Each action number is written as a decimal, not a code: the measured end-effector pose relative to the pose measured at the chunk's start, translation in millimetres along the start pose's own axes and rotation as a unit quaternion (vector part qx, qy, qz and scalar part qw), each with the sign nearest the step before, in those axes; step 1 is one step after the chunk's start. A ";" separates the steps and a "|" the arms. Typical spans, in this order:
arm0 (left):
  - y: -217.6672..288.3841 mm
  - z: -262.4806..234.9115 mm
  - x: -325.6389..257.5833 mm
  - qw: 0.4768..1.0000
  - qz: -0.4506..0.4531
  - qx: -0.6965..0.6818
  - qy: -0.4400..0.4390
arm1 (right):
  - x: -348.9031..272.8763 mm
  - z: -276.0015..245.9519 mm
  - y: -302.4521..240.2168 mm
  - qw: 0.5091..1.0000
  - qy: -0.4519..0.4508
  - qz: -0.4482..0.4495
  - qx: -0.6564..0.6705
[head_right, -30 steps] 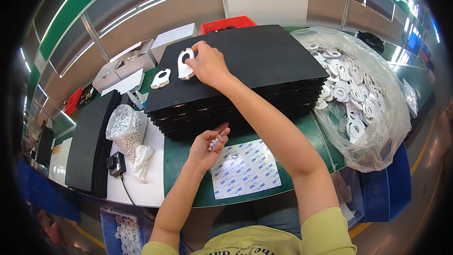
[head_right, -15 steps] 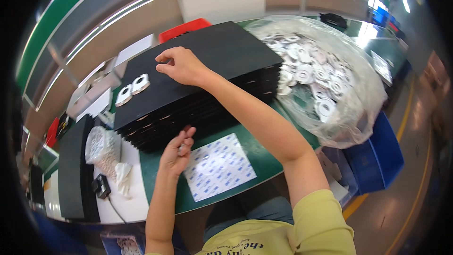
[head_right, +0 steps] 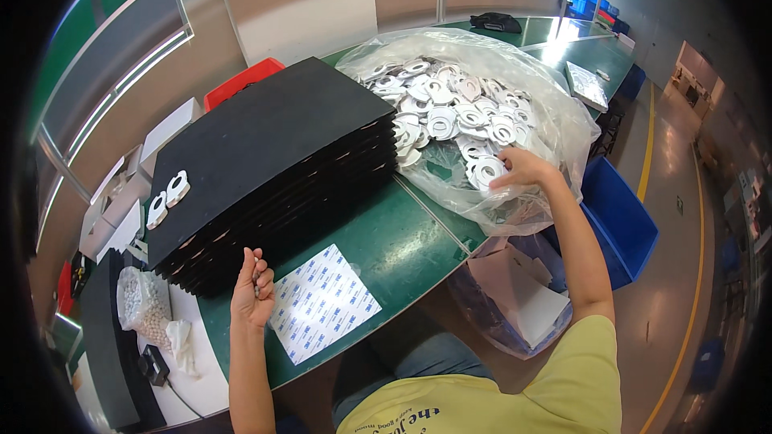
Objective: The person assembles lighting components by attaching small white circular parts to black trays, then organizes the assembled components by hand.
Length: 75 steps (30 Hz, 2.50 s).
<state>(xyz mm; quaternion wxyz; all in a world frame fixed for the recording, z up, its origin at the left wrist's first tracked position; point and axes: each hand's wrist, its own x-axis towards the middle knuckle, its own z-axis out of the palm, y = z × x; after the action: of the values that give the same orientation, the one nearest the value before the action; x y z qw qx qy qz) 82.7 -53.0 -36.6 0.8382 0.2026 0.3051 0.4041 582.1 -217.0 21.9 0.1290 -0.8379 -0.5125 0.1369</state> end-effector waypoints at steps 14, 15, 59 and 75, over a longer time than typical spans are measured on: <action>-28.6 31.9 -7.7 1.000 -0.005 -0.003 -0.015 | 51.1 -8.2 -39.6 0.976 0.143 0.016 0.162; -29.2 33.4 -9.8 1.000 0.001 -0.005 -0.013 | 55.4 -3.5 -48.5 0.973 0.135 -0.014 0.187; -87.3 114.4 105.6 0.999 0.014 -0.021 0.030 | 159.6 -178.1 289.7 0.888 0.322 0.233 -0.232; -66.9 130.1 171.6 0.997 -0.029 -0.055 0.053 | 275.5 -151.7 409.5 0.898 0.327 0.191 -0.226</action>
<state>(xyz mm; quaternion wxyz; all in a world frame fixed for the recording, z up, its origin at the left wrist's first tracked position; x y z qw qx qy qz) 291.1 32.8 -40.3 0.8421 0.1254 0.3320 0.4061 1094.6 -163.0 -9.9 0.0680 -0.9240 -0.2884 -0.2418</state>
